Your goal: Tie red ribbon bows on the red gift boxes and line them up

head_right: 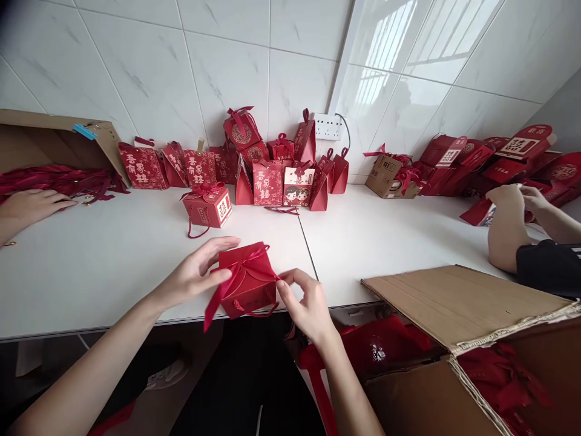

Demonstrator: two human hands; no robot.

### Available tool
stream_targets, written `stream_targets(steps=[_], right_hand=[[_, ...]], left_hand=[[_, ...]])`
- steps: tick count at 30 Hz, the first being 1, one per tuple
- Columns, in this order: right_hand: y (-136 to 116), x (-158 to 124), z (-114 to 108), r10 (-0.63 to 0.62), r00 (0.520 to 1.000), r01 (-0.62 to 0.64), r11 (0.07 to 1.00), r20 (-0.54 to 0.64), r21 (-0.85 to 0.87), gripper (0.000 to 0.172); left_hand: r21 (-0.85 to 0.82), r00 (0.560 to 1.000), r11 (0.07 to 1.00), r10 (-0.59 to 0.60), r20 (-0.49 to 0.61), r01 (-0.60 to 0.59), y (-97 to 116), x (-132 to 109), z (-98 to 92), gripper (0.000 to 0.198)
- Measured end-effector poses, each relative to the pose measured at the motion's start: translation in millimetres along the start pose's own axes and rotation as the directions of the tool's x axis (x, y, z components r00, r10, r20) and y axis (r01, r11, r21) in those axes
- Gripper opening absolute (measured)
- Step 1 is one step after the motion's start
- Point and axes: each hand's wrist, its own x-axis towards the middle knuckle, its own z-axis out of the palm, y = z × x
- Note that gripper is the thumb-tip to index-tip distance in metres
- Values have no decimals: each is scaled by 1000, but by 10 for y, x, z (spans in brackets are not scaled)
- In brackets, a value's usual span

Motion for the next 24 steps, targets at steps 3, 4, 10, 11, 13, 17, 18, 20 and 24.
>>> stream_targets(steps=[3, 4, 10, 11, 13, 17, 18, 20, 24], right_hand=[[-17, -92, -68, -53, 997, 49, 996, -60, -69, 33], [-1, -89, -73, -80, 994, 75, 995, -70, -68, 29], [84, 78, 129, -41, 986, 42, 999, 162, -7, 112], [79, 95, 168, -22, 982, 21, 1000, 186, 6, 114], [64, 103, 219, -10, 981, 1, 999, 196, 48, 112], [66, 46, 238, -67, 988, 56, 995, 139, 84, 110], [74, 22, 236, -83, 990, 76, 995, 115, 70, 110], [89, -35, 233, -124, 991, 123, 992, 55, 21, 109], [63, -171, 218, -211, 975, 205, 975, -69, -90, 108]], left_hand=[[-137, 985, 988, -96, -144, 77, -135, -83, -165, 43], [-123, 977, 985, -138, -162, 118, -149, -103, -194, 40], [27, 962, 962, -272, -25, 273, 10, -97, -68, 44], [15, 960, 960, -278, -28, 279, 39, -82, -32, 43], [-38, 957, 959, -284, -57, 282, 80, -53, 23, 38], [-189, 954, 953, -264, -145, 236, 134, -25, 72, 28], [-209, 956, 955, -245, -163, 210, 156, -30, 81, 27], [-197, 964, 970, -180, -197, 141, 220, -56, 113, 23], [58, 924, 985, 173, -342, -163, 399, -165, 246, 7]])
